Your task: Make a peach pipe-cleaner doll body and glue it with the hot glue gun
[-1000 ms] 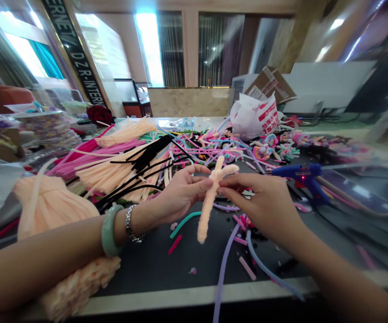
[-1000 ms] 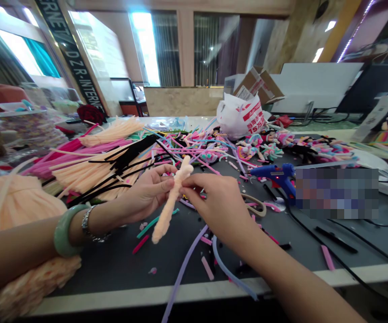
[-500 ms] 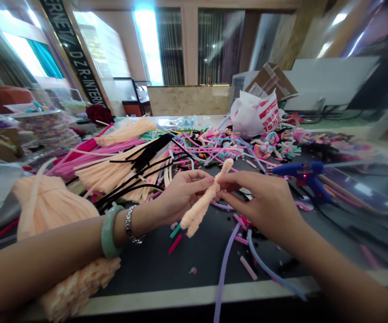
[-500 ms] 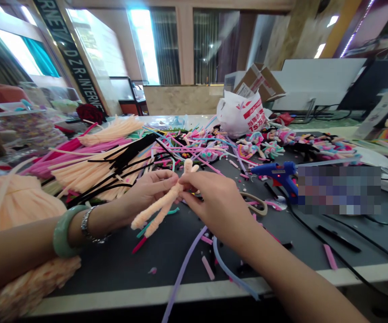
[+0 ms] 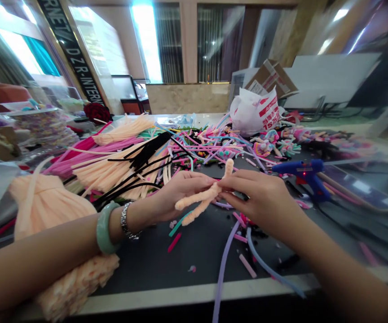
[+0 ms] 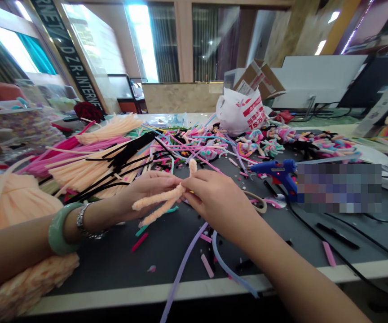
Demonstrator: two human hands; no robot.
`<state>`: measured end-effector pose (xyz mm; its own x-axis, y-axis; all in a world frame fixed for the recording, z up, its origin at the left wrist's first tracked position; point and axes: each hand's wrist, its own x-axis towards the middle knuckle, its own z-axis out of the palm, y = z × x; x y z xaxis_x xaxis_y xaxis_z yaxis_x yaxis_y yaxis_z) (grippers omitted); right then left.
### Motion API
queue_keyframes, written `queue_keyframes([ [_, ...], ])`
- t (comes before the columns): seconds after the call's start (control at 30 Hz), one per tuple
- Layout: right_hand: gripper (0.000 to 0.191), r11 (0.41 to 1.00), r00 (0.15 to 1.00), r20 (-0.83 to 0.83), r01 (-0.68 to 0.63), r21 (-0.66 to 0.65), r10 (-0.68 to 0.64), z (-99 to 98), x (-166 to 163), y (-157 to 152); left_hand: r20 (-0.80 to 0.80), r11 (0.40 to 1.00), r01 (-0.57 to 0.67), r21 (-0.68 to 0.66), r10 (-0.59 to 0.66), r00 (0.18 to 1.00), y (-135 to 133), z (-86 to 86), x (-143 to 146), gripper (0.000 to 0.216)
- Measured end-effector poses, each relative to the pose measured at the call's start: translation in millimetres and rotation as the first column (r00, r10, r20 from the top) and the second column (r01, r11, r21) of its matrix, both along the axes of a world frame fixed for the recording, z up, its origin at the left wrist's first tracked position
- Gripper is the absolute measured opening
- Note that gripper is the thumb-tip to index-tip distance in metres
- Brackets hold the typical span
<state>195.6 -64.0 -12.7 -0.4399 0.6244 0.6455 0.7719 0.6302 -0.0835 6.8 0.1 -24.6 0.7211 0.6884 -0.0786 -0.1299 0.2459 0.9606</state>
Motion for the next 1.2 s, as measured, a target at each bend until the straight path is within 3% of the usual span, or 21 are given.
queue_keyframes([
  [0.23, 0.016, 0.999, 0.998, 0.049, 0.041, -0.022, -0.040, -2.7, 3, -1, 0.003, 0.990, 0.129, 0.049, -0.130, 0.992, 0, 1.8, 0, 0.036],
  [0.43, 0.018, 0.999, 0.998, 0.048, 0.047, -0.026, -0.046, -4.3, 2, 0, -0.057, 0.994, 0.076, 0.080, -0.071, 0.996, -3, -0.5, 4, 0.028],
  [0.67, 0.021, 0.998, 0.999, 0.038, 0.032, -0.048, -0.030, -2.8, 1, 0, -0.161, 0.977, 0.036, 0.211, -0.001, 0.987, -6, -1.4, 4, 0.021],
  [0.97, 0.016, 0.986, 0.995, -0.056, 0.075, -0.150, -0.084, 2.7, -4, 0, -0.160, 0.977, 0.039, 0.210, -0.005, 0.987, -9, 3.8, 6, 0.016],
  [1.1, 0.016, 0.987, 0.996, -0.043, 0.065, -0.150, -0.072, 14.4, 1, -3, -0.168, 0.982, 0.005, 0.187, 0.027, 0.985, -7, 2.8, 5, 0.019],
  [1.17, 0.019, 0.965, 0.990, -0.012, 0.135, -0.227, -0.142, 26.2, 12, -9, -0.183, 0.984, -0.050, 0.171, 0.081, 0.980, -5, 2.0, 4, 0.020],
  [1.2, 0.021, 0.927, 0.975, 0.029, 0.219, -0.304, -0.221, 32.5, 22, -14, -0.183, 0.984, -0.077, 0.161, 0.106, 0.977, -4, 1.7, 4, 0.020],
])
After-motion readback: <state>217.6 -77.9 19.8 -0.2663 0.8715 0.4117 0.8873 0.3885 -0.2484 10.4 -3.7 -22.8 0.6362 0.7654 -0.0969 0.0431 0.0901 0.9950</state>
